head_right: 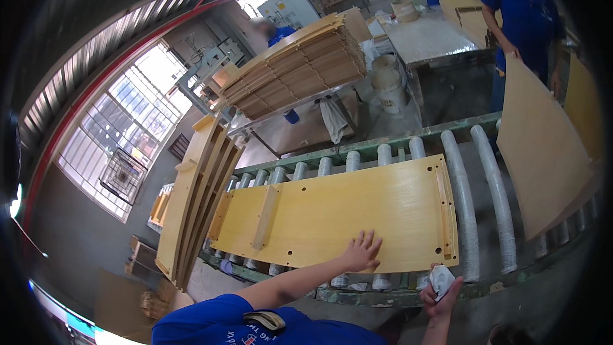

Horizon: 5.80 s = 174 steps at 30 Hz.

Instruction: The person sands the surface of large wooden panels using a white sanding block. They move the block back and forth across the wood, handling the panels one at a time on a roller conveyor. The person also removes protective plastic film from the wood and places it on the conveyor.

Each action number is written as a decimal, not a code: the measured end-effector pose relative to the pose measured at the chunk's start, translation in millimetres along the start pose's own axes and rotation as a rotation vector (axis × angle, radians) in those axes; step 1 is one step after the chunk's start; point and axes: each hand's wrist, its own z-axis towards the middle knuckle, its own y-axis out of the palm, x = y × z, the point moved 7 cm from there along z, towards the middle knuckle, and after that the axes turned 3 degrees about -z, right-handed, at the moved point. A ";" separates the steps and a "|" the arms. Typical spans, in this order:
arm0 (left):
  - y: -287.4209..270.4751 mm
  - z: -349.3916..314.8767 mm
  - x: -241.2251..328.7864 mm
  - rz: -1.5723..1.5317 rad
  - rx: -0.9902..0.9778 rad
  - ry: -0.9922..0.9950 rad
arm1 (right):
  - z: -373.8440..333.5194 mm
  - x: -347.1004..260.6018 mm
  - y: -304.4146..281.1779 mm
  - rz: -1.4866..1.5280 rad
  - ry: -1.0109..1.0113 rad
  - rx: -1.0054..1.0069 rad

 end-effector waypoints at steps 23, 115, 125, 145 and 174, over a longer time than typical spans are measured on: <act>199.4 -449.3 -260.9 -1.024 0.478 -0.513 | 24.4 293.7 263.9 -0.046 0.396 -0.239; -118.0 -667.7 -405.1 -0.434 0.220 0.760 | -20.2 451.5 414.6 -0.028 0.142 -0.310; -58.2 -659.1 -400.2 -0.300 -0.572 0.397 | -28.9 459.7 400.9 -0.075 0.201 -0.208; -24.8 -642.6 -408.9 -0.384 -0.495 0.431 | -66.5 484.4 386.9 -0.103 0.286 -0.087; -32.1 -660.8 -390.2 0.144 0.006 0.612 | -71.1 492.3 407.4 -0.263 0.190 -0.093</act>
